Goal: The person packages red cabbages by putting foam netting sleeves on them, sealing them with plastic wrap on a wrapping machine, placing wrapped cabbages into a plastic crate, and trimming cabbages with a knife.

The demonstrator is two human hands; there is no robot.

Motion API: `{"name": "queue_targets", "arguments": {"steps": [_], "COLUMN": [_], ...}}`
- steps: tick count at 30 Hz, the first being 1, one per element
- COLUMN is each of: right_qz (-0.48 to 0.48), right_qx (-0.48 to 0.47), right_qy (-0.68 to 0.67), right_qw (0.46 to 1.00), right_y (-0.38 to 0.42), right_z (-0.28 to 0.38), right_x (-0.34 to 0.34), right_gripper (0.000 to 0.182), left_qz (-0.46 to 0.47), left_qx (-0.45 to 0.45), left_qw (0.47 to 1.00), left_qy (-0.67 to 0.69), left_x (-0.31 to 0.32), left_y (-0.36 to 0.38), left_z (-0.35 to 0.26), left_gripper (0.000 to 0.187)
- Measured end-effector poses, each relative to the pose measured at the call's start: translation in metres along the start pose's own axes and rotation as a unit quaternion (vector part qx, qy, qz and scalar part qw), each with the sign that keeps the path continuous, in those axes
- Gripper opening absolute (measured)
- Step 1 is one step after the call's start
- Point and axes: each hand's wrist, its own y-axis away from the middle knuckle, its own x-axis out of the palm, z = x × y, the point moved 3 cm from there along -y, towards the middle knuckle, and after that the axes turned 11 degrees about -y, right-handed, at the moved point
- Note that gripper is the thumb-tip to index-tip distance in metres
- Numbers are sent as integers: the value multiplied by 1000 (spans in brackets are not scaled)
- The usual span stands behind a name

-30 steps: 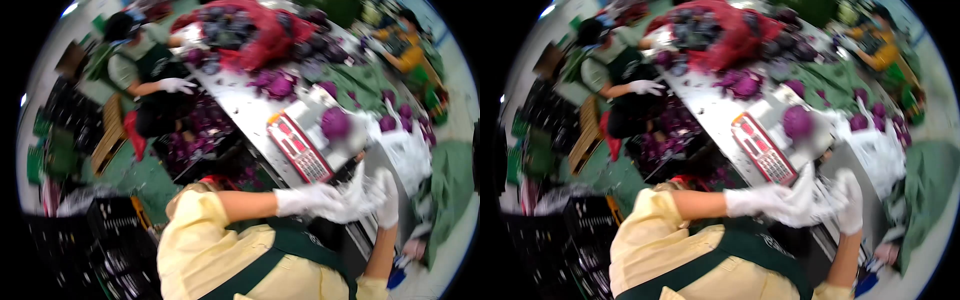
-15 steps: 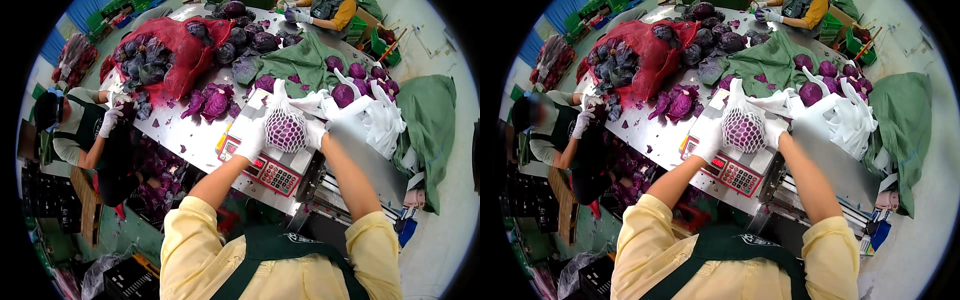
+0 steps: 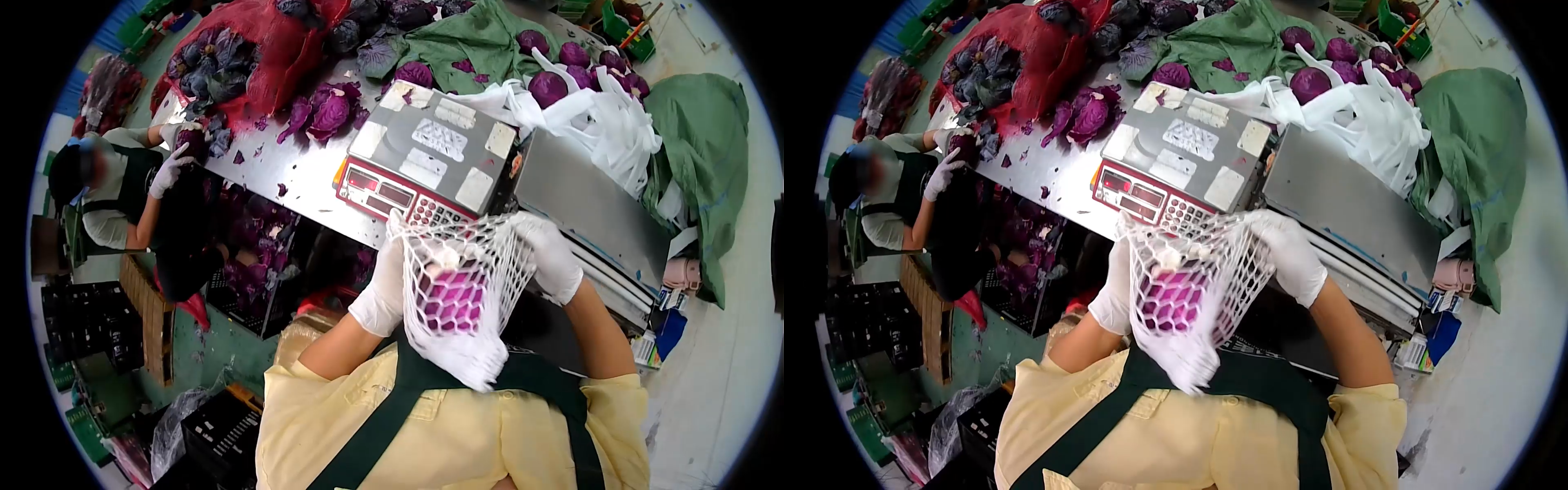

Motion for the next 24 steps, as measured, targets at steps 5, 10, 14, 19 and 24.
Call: {"name": "queue_targets", "arguments": {"steps": [5,10,14,19,24], "right_qz": [45,123,80,79,60], "right_qx": [-41,123,50,-68,-181], "right_qy": [166,-296,-359,-409,-327], "right_qw": [984,939,929,907,925], "right_y": [99,198,211,207,181], "right_z": [-16,-20,4,41,88], "right_x": [-10,0,-64,-130,-166], "right_gripper": [67,65,52,44,37], "left_qz": [-24,-117,15,-75,-27], "left_qx": [0,44,172,374,223], "left_qw": [1000,987,980,852,860], "left_qy": [-6,-99,-99,-360,-458], "left_x": [39,82,138,165,183], "left_y": [34,23,-2,-29,-115], "left_z": [58,132,162,212,250], "left_gripper": [55,42,57,58,36]}}
